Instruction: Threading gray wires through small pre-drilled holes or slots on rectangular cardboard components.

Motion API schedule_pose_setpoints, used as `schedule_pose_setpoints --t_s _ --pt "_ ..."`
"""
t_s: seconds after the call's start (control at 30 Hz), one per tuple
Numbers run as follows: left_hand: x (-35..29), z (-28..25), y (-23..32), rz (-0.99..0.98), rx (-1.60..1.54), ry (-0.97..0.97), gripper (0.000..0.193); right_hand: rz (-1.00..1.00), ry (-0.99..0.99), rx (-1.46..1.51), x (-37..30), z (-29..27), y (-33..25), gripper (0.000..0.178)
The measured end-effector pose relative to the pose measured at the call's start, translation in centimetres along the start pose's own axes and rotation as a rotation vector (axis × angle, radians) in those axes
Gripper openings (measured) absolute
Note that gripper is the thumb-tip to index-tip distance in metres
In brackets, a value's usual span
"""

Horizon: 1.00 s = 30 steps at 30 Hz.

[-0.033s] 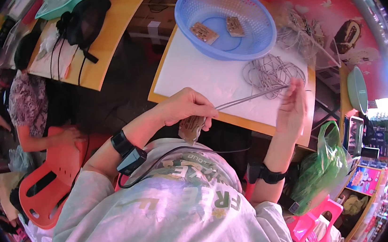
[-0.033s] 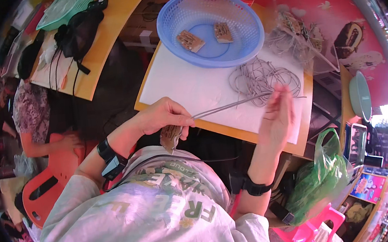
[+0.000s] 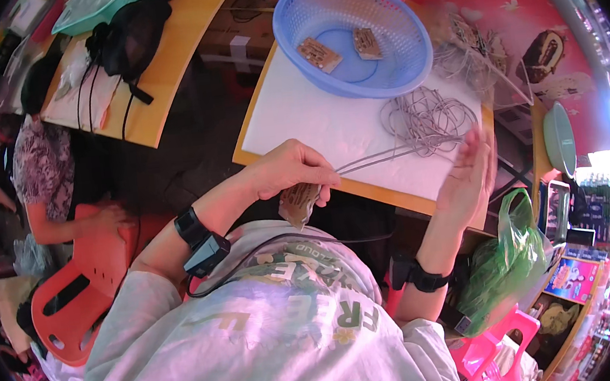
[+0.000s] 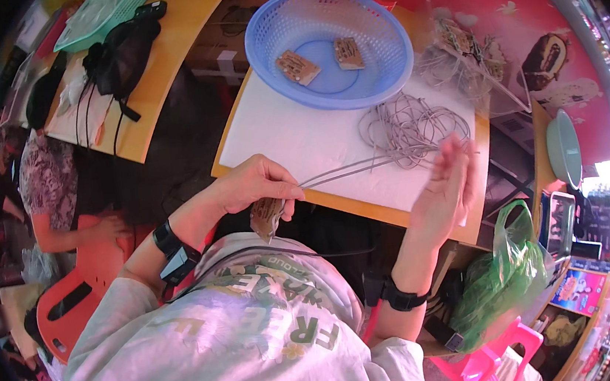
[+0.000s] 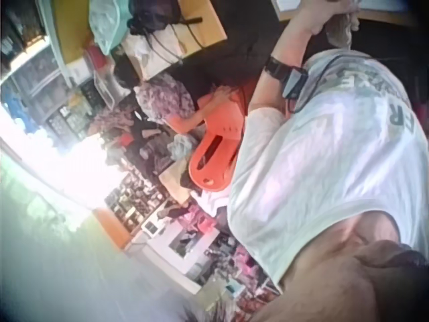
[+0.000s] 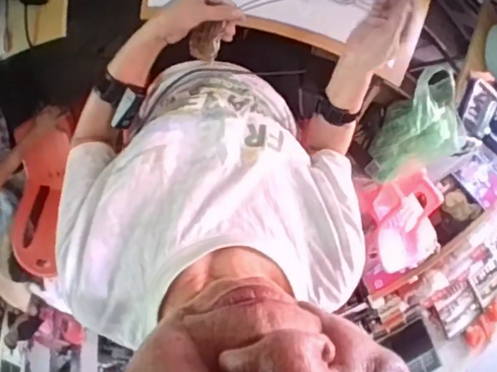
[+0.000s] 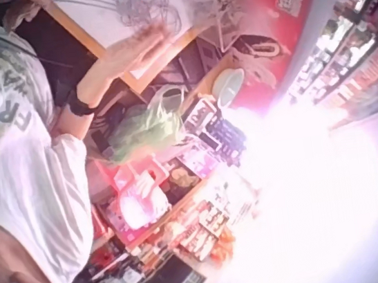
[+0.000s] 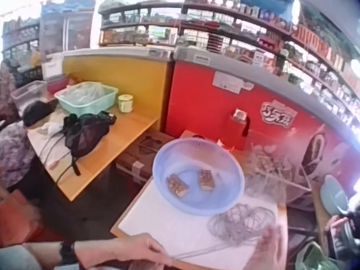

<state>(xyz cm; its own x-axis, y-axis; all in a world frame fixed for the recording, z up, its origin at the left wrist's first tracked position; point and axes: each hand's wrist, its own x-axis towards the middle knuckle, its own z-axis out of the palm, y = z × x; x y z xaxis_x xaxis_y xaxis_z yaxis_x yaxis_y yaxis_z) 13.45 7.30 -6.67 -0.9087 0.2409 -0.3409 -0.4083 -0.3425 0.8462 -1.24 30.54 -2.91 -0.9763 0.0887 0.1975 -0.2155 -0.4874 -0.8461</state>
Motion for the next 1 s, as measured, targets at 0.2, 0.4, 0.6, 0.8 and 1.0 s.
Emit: schedule_pose_setpoints --t_s 0.2,0.4,0.6,0.8,1.0 --pt "1.0 -1.6 1.2 -0.073 -0.141 -0.089 0.015 -0.599 -1.14 -1.252 -5.8 5.6 -1.5 0.038" --pt "1.1 -3.3 0.5 -0.092 -0.253 -0.176 0.016 -0.146 -1.049 -1.078 -4.8 5.2 -1.5 0.017" --pt "-0.2 -2.8 -2.4 -0.316 -0.472 -0.314 0.021 -0.064 -1.093 -1.137 -3.3 5.2 -2.2 0.012" --pt "-1.0 -2.8 -1.6 -0.074 -0.702 -0.189 0.022 0.053 -1.059 -1.106 -2.7 3.8 0.5 0.009" --pt "0.8 -2.1 0.7 0.135 -0.637 0.069 0.028 -0.098 -1.208 -1.034 -6.7 5.6 0.8 0.009"
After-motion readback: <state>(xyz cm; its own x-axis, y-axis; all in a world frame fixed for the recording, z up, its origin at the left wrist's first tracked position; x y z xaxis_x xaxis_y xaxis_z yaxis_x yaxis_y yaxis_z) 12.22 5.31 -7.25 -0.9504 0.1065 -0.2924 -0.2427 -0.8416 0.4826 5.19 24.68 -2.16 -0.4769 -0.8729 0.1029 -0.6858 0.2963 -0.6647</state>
